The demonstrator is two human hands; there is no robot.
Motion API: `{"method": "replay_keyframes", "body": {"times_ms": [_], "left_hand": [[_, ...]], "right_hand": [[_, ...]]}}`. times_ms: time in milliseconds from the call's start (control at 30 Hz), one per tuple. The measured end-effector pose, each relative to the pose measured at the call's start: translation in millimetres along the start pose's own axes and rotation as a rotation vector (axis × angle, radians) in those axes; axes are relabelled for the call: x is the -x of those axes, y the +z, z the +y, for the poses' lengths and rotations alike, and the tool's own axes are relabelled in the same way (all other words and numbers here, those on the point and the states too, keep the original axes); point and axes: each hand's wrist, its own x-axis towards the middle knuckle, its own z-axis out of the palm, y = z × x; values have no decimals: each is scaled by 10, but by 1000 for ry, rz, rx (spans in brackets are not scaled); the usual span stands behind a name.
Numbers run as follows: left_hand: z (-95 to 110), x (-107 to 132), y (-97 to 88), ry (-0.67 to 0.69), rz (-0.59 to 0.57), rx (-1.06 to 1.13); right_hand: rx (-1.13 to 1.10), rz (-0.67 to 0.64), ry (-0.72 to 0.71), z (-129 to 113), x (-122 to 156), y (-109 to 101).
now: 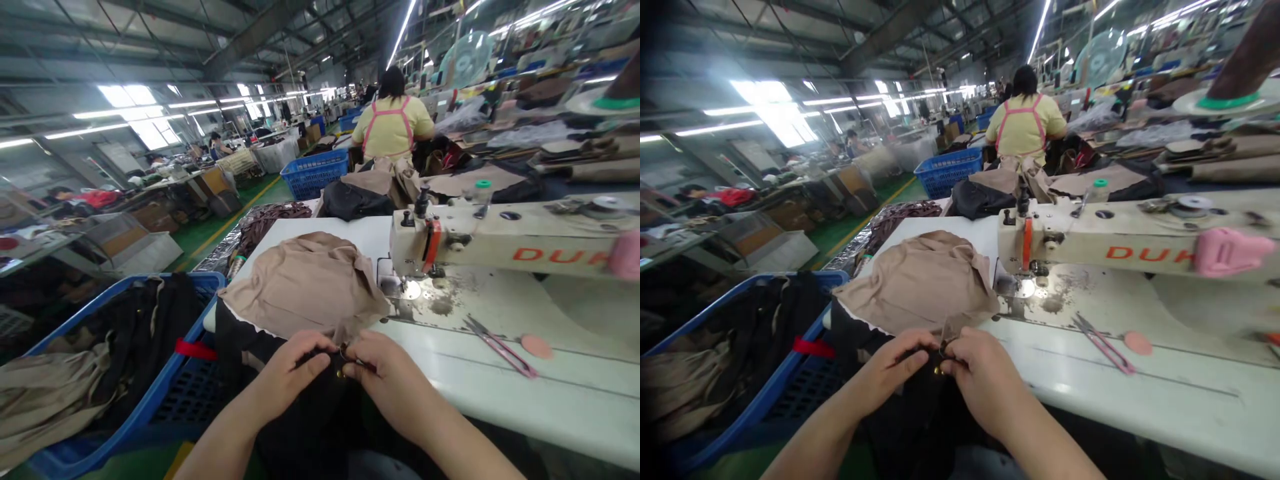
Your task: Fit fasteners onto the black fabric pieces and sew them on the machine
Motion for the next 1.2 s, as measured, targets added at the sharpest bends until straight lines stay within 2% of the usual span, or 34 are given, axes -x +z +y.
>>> {"method": "replay_keyframes", "body": {"times_ms": [167, 433, 567, 667, 733, 800, 900, 967, 1100, 1200], "left_hand": [[-51, -10, -55, 92, -7, -93], [-87, 18, 120, 106, 78, -169], [25, 65, 191, 208, 255, -240], [90, 93, 248, 370, 458, -410], [104, 82, 273, 383, 511, -435], [116, 41, 267, 279, 439, -312], [169, -43, 197, 125, 215, -58], [224, -92, 131, 62, 116, 29], [304, -147, 39, -65, 16, 76], [327, -146, 42, -145, -1, 112]], "right_hand": [[-38, 40, -12, 53, 16, -74], [-88, 59, -49, 59, 64, -102], [-35, 90, -104, -13, 75, -221], [130, 151, -190, -77, 89, -273], [247, 224, -230, -99, 100, -256], [315, 291, -246, -99, 109, -207], [345, 325, -275, -89, 118, -128], [360, 323, -299, -97, 118, -96], [391, 339, -313, -128, 104, -58], [397, 351, -293, -112, 93, -6]]}}
